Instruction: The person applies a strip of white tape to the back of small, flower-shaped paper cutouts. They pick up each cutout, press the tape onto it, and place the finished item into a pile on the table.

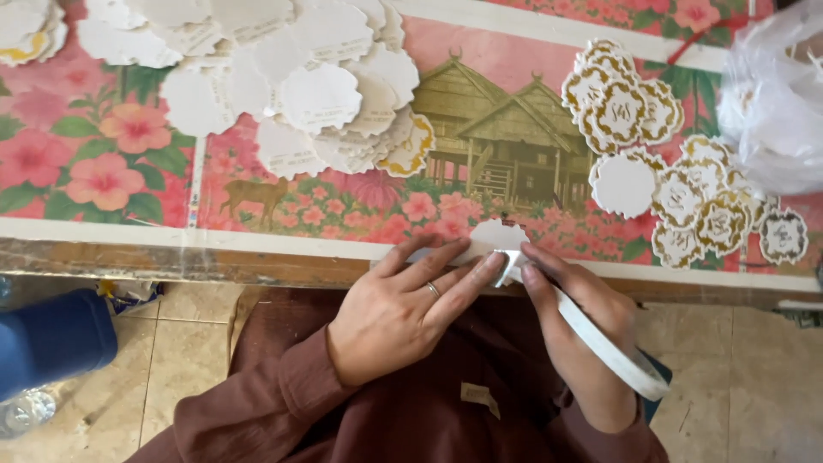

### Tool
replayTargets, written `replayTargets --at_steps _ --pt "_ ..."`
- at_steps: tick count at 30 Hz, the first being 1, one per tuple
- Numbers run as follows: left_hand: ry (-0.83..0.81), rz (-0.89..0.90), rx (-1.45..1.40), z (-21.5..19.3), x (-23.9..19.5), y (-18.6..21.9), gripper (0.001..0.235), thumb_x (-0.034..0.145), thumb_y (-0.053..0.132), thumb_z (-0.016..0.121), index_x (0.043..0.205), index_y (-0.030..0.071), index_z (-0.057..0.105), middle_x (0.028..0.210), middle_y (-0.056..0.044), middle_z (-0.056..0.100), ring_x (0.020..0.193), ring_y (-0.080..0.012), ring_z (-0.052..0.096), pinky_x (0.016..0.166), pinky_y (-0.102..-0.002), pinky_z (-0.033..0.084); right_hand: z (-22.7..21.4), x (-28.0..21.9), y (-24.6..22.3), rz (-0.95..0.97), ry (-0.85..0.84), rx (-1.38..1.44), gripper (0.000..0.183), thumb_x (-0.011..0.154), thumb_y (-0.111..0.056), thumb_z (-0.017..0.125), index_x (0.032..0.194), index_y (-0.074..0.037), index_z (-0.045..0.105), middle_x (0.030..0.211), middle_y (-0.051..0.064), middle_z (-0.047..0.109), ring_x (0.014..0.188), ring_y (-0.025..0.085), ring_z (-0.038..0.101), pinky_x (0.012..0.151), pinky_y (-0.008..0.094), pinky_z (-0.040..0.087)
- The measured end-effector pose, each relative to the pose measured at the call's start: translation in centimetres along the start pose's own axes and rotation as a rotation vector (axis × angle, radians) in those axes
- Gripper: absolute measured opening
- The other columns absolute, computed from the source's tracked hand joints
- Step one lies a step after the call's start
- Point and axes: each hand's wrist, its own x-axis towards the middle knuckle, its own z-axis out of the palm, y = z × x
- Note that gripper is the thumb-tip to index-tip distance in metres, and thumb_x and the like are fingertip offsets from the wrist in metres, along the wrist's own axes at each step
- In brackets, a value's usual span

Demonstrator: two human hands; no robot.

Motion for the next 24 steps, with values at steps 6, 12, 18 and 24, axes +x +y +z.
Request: replayTargets --at_steps 6,12,18,24 --pt "-0.072 0.025 0.028 0.2 0.2 0.6 0.037 0.102 0.010 0.039 0.138 0.012 0.046 0.118 -0.003 0.064 0.119 -0.0223 0.057 0.105 -0.039 0.042 -1.7 -1.3 1.0 -0.098 0.076 -0.090 0.015 0.089 0.001 0.065 0.103 0.007 0.067 0.099 0.015 0.070 0.089 0.024 0.066 0.085 0.034 0.051" --pt "-0.076 0.021 0.172 1.2 0.4 2.0 0.039 0.099 0.027 0.061 0.130 0.004 0.055 0.119 -0.009 0.055 0.118 -0.0248 0.056 0.098 -0.042 0.048 -0.9 -2.3 2.7 -0.220 0.116 -0.251 0.018 0.090 -0.001 0.069 0.108 0.003 0.069 0.098 0.013 0.067 0.085 0.026 0.061 0.085 0.036 0.049" --pt "-0.109 0.063 0.246 1.8 1.2 2.2 0.037 0.101 0.006 0.037 0.137 0.002 0.045 0.117 -0.012 0.053 0.109 -0.0285 0.057 0.096 -0.043 0.049 -1.3 -4.6 0.8 -0.558 0.235 -0.020 0.011 0.084 -0.008 0.056 0.087 -0.004 0.066 0.075 0.006 0.066 0.060 0.015 0.060 0.058 0.031 0.048" --pt "-0.011 0.036 -0.220 -0.6 1.3 0.9 0.031 0.103 0.006 0.040 0.133 0.003 0.049 0.110 -0.007 0.066 0.101 -0.0219 0.062 0.088 -0.036 0.046 -2.5 -5.1 4.4 -0.229 0.369 -0.030 0.012 0.087 0.006 0.065 0.097 0.014 0.063 0.093 0.026 0.066 0.079 0.030 0.063 0.075 0.035 0.050"
